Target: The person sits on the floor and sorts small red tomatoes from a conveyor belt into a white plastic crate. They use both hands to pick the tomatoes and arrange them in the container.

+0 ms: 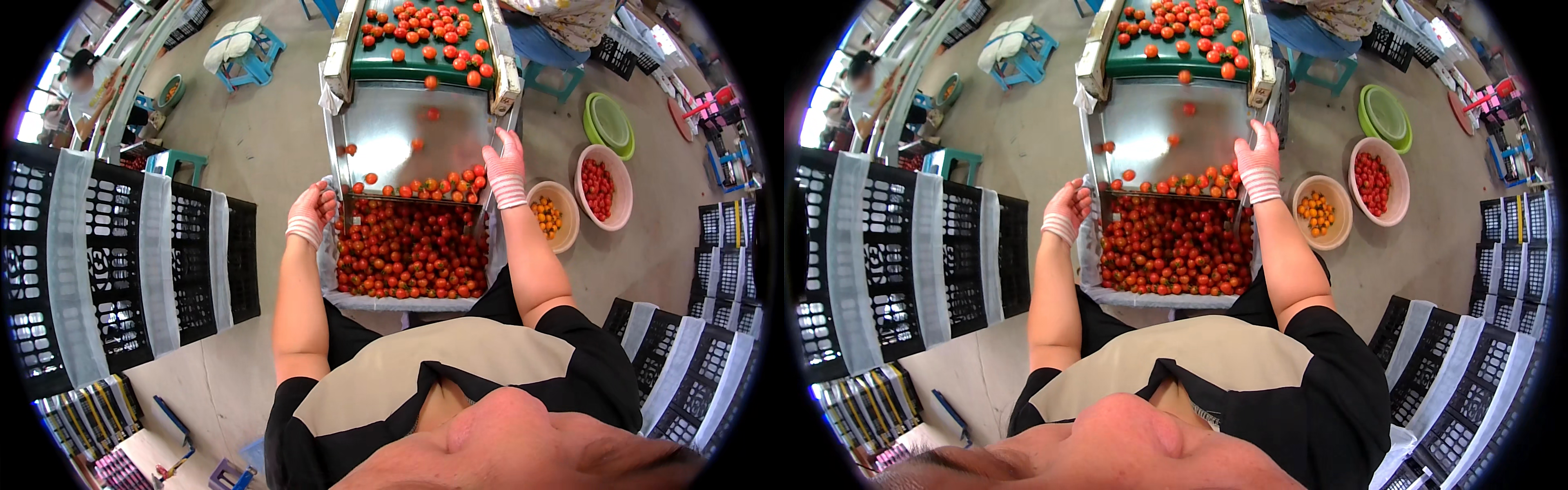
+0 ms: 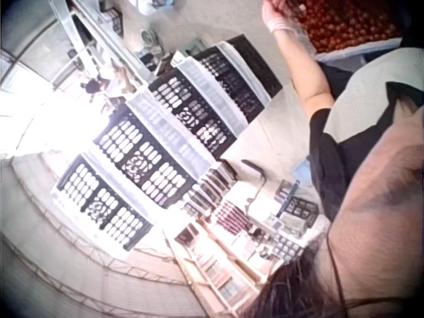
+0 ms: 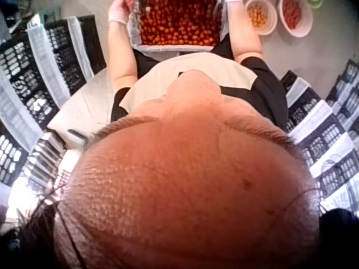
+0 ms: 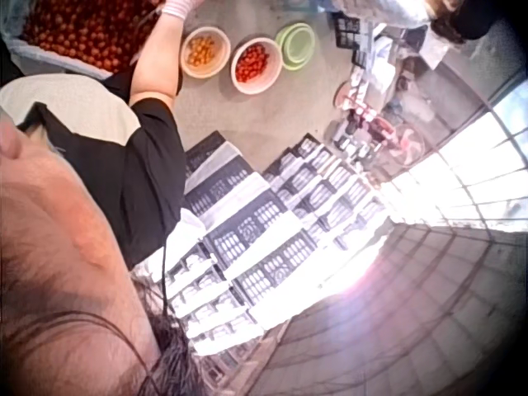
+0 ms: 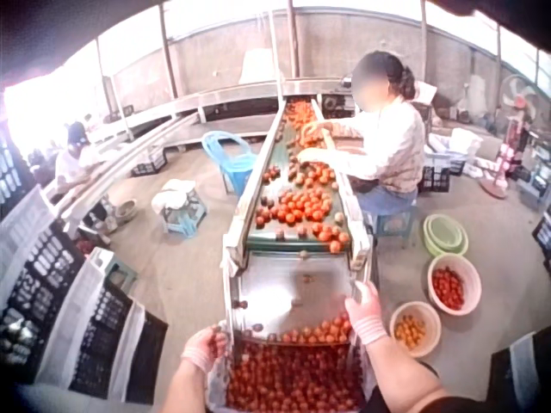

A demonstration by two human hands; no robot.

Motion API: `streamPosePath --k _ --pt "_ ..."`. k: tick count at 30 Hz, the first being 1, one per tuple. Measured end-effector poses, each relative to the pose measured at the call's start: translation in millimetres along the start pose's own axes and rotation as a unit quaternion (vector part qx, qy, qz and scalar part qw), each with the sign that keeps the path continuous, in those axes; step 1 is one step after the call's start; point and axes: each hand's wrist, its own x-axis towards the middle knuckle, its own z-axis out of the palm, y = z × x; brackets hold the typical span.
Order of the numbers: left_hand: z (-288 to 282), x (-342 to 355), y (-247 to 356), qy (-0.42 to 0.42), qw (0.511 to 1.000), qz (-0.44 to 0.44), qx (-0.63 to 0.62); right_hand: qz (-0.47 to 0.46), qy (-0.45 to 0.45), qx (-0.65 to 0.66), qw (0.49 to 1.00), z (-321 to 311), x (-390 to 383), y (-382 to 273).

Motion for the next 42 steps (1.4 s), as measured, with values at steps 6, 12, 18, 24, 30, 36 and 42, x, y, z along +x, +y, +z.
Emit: streamPosePath --k 6,12,18,24,30,36,42 --pt "0.8 -0.7 -2.5 -0.014 0.998 -0.018 -0.062 -0.019 0.002 -0.025 1.000 2.1 -3.4 -2.5" --pt "-2.3 -3.0 -2.7 -0.044 0.995 -0.029 -0.082 -0.034 0.012 -0.025 0.999 6.3 -5.0 -0.9" --pt "-2.8 -2.1 -2.8 -0.045 0.995 -0.035 -0.085 -0.052 0.011 -0.037 0.998 5.6 -7.1 -4.4" --pt "-5.1 -0.1 -2.3 -0.056 0.993 -0.036 -0.093 -0.049 0.005 -0.032 0.998 5.1 -7.8 -10.3" --pt "-10.9 5.3 -7.3 -0.079 0.992 -0.035 -0.096 -0.055 0.005 -0.046 0.997 5.8 -7.6 -8.9" --pt "-7.7 -1.2 -0.8 -0.071 0.992 -0.047 -0.093 -0.046 -0.001 -0.037 0.998 3.0 -6.1 -7.0" --pt "-9.5 1.8 -2.2 -0.033 0.997 -0.034 -0.057 -0.042 0.013 0.001 0.999 2.3 1.0 3.3"
